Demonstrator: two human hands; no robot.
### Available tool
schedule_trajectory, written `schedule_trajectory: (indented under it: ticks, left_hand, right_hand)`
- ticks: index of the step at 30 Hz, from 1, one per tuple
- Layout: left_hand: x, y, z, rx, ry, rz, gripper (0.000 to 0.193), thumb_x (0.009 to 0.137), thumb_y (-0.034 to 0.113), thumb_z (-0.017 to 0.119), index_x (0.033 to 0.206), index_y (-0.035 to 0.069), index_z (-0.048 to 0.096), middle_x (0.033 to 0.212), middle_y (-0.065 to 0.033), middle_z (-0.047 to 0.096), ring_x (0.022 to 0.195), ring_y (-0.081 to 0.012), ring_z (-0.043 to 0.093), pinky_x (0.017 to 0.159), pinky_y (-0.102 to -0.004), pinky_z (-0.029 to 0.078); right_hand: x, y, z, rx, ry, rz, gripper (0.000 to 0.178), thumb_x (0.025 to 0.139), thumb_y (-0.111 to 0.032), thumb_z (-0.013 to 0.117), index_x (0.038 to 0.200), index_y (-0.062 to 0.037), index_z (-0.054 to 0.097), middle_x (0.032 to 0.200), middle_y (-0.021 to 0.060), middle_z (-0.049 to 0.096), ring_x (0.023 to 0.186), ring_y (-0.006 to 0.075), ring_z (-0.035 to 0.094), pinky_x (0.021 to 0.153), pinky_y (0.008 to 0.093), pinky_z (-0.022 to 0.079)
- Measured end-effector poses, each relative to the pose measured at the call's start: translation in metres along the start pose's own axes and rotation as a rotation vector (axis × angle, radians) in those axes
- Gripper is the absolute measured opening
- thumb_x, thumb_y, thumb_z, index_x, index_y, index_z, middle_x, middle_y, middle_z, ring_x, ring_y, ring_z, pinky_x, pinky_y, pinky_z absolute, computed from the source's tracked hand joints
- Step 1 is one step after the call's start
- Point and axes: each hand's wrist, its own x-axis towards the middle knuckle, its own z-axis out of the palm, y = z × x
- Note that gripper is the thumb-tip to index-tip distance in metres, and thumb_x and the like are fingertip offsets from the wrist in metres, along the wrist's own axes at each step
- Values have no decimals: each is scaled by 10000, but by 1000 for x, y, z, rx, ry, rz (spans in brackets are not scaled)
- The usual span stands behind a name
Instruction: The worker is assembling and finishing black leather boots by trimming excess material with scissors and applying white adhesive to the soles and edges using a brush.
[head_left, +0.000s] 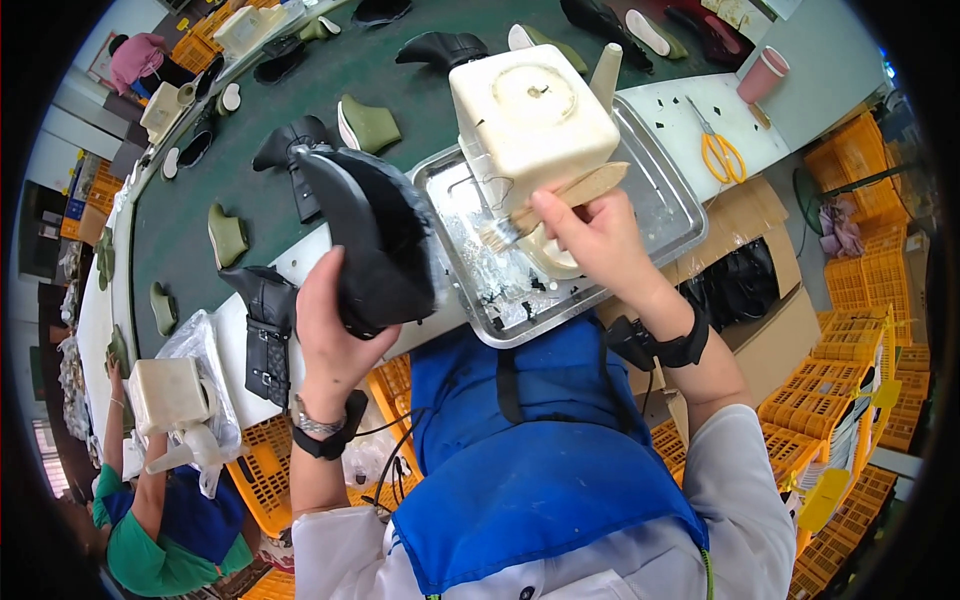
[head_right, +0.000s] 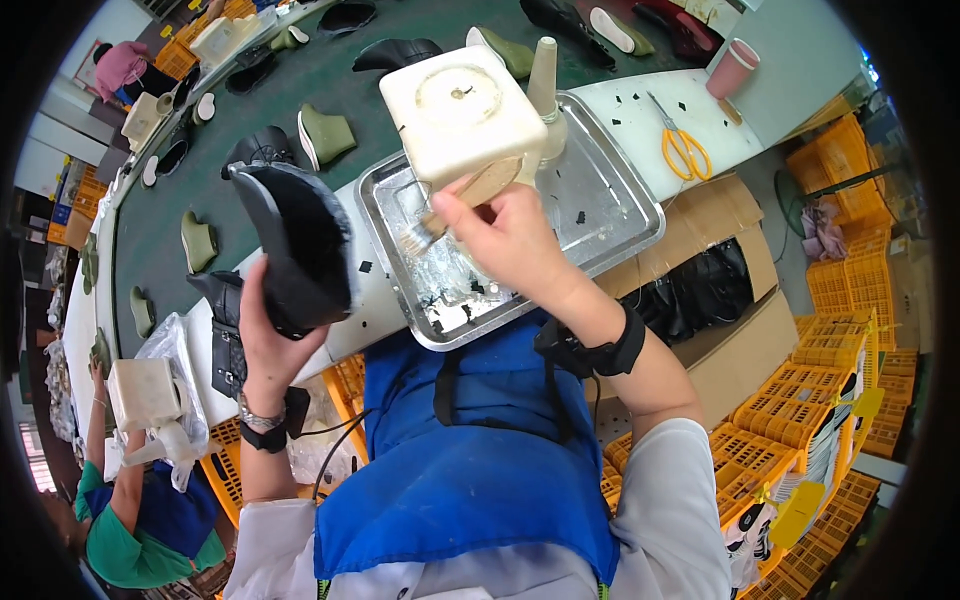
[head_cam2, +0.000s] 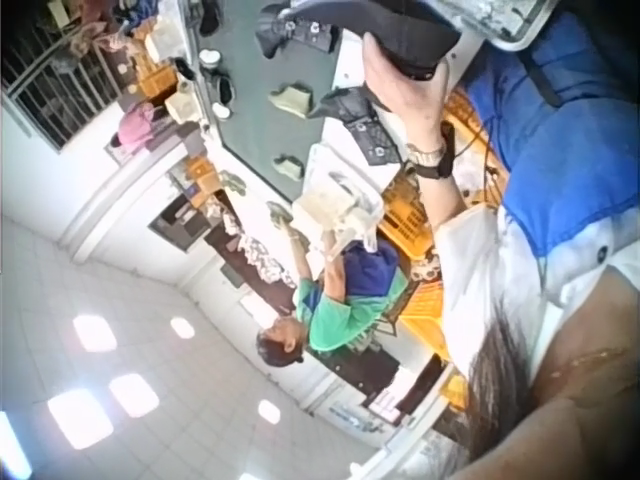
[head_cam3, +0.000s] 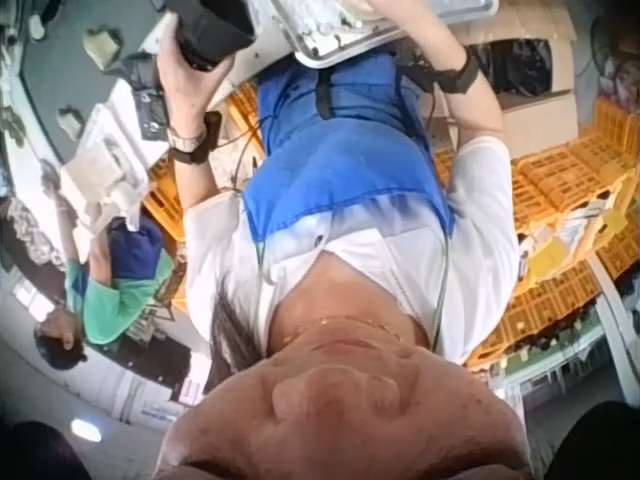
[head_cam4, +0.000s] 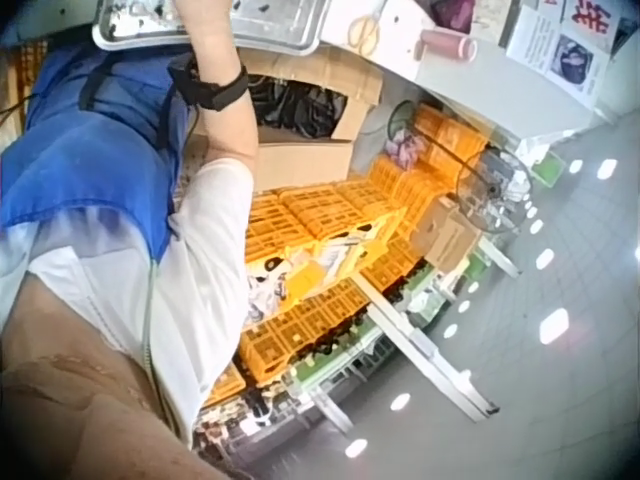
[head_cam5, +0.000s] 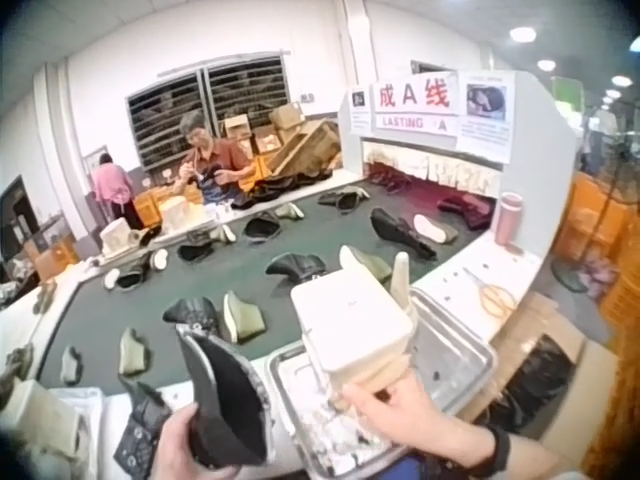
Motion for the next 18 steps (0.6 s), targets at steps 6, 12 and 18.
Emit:
schedule_trajectory:
  ticks: [6,12,18]
  left_hand:
    - [-9,-36,-14,-941,-78,-483,907,584,192,733,1321,35,229,1217,-115,432,1109,-232,462,965,-337,356]
    - [12,-17,-13,-1554,62,-593,978,626,609,623,1307,-13,297,1221,-170,456,1129,-289,461,965,-406,381]
    - [-79,-70,-4,-1592,126,-851,581,835,391,528,1277,41,388,1215,-93,497,1079,-211,503,934,-349,406]
  right_hand:
    - [-16,39,1,-485,-216,27,194,829,-185,560,871,-6,624,705,150,616,619,270,601,585,335,467]
    - [-17,55,14,-697,-307,-95,156,799,-134,563,882,-20,630,780,190,610,723,362,587,637,385,473]
    - [-10,32,21,-588,-354,-21,166,785,-95,567,904,-5,639,811,194,627,744,318,624,681,331,485]
